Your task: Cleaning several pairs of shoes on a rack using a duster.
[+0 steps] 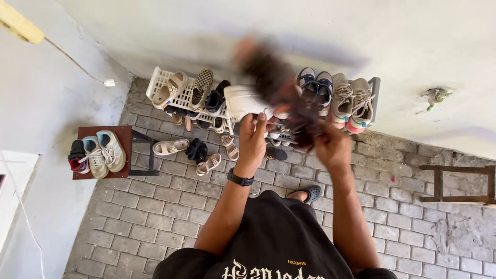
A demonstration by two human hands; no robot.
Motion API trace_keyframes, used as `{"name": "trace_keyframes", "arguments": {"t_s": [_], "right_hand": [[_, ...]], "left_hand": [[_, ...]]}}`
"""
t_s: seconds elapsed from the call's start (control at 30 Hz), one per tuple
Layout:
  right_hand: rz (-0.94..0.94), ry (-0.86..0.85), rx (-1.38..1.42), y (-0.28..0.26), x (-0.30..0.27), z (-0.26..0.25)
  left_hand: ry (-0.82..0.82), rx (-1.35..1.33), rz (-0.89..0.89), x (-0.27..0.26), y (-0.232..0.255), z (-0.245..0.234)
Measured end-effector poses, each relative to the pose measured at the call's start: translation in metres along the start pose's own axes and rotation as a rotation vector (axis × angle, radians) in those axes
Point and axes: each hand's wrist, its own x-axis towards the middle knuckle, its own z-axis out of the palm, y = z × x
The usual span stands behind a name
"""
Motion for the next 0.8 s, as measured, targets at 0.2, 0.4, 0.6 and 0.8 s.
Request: {"name": "trace_keyframes", "arguments": {"t_s": [0.2, 0.4, 0.6, 0.8], "right_hand": [[0.243, -0.016, 0.146, 0.045, -0.019, -0.012], [0.063, -0.086, 0.142, -0.049, -0.001, 0.009], [0.255, -0.186, 0.118, -0.076, 0.017, -0.037], [0.341, -0.236, -0.041, -0.072, 0.024, -0.054]], "left_hand": [[-0.015, 0.236, -0.006, 0.004, 0.011, -0.025], [-0.304, 0.97, 0.559, -0.016, 0.056, 0.021], [-0.257, 1.136, 0.43, 0.014, 0.036, 0.001], [-0.288, 1.198, 0.754, 0.02, 0.067, 0.018]]}}
